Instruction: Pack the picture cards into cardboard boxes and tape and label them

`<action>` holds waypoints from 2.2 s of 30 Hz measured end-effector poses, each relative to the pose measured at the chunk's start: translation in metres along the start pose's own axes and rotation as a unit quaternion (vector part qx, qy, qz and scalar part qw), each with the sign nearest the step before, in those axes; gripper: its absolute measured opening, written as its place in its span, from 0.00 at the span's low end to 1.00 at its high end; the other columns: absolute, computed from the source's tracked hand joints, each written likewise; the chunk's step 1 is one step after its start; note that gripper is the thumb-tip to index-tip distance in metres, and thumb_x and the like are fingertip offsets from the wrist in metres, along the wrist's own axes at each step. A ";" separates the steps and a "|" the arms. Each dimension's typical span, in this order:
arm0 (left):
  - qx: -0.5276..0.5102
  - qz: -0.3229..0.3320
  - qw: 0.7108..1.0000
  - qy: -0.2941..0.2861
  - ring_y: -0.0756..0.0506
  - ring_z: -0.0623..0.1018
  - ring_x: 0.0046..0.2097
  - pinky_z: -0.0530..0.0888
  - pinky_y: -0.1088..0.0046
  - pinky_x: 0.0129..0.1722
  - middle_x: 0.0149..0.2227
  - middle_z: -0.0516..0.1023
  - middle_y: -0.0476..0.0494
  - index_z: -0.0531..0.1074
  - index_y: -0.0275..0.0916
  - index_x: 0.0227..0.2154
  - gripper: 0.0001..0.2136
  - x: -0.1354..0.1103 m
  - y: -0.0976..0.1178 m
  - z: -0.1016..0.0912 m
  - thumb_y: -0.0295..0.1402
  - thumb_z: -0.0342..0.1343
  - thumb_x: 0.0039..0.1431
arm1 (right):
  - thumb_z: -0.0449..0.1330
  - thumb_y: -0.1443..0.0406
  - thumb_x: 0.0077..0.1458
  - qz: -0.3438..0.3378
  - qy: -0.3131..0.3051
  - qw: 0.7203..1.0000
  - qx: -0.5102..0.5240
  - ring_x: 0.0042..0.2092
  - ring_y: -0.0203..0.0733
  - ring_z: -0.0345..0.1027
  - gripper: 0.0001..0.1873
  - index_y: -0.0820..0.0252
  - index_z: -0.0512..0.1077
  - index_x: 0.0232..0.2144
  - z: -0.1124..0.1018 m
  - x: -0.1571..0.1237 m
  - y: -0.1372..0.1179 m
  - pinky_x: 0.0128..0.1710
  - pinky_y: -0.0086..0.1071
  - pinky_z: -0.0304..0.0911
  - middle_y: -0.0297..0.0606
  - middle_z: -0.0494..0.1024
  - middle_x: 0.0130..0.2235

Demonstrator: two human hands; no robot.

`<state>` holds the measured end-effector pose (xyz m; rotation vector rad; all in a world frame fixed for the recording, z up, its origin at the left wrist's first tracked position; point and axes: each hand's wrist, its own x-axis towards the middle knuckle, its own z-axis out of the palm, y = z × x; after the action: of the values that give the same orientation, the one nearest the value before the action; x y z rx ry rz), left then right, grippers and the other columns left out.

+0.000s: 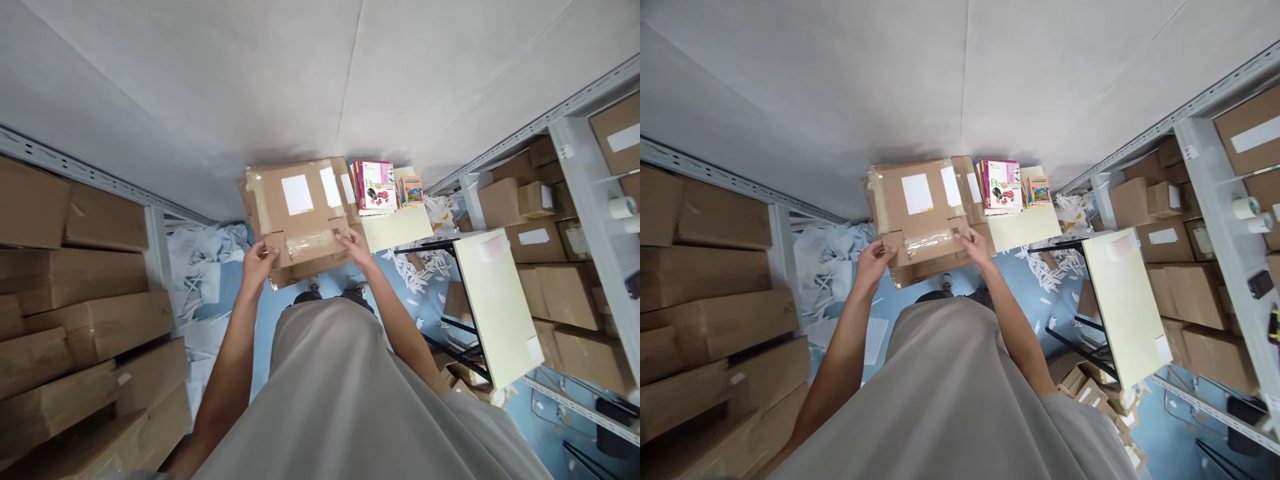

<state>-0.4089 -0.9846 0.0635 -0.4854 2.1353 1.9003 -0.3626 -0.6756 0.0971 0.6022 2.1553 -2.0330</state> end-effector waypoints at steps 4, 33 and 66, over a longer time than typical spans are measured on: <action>-0.028 0.017 0.990 -0.136 0.36 0.86 0.48 0.81 0.58 0.55 0.40 0.87 0.40 0.80 0.41 0.46 0.30 -0.019 0.017 0.024 0.54 0.77 0.45 | 0.78 0.43 0.51 0.005 0.113 0.981 0.157 0.61 0.53 0.83 0.30 0.53 0.82 0.47 -0.053 -0.023 -0.020 0.62 0.45 0.79 0.40 0.90 0.54; 0.130 0.115 0.836 -0.520 0.32 0.84 0.62 0.75 0.51 0.70 0.58 0.86 0.31 0.81 0.38 0.55 0.34 -0.105 0.102 0.422 0.53 0.79 0.50 | 0.83 0.42 0.46 -0.020 0.518 0.757 0.398 0.58 0.57 0.86 0.30 0.51 0.83 0.44 -0.337 -0.283 0.119 0.65 0.52 0.81 0.40 0.92 0.47; 0.158 0.111 0.719 -0.668 0.34 0.83 0.61 0.78 0.58 0.65 0.52 0.87 0.35 0.78 0.42 0.47 0.25 -0.316 0.044 0.825 0.57 0.71 0.59 | 0.72 0.38 0.61 0.015 0.644 0.742 0.187 0.65 0.54 0.76 0.29 0.50 0.80 0.50 -0.617 -0.424 0.184 0.72 0.48 0.68 0.43 0.86 0.57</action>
<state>-0.1702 -0.1355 0.1256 0.9910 1.3519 1.1378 0.2040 -0.1547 0.1315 2.7177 1.9774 -2.2698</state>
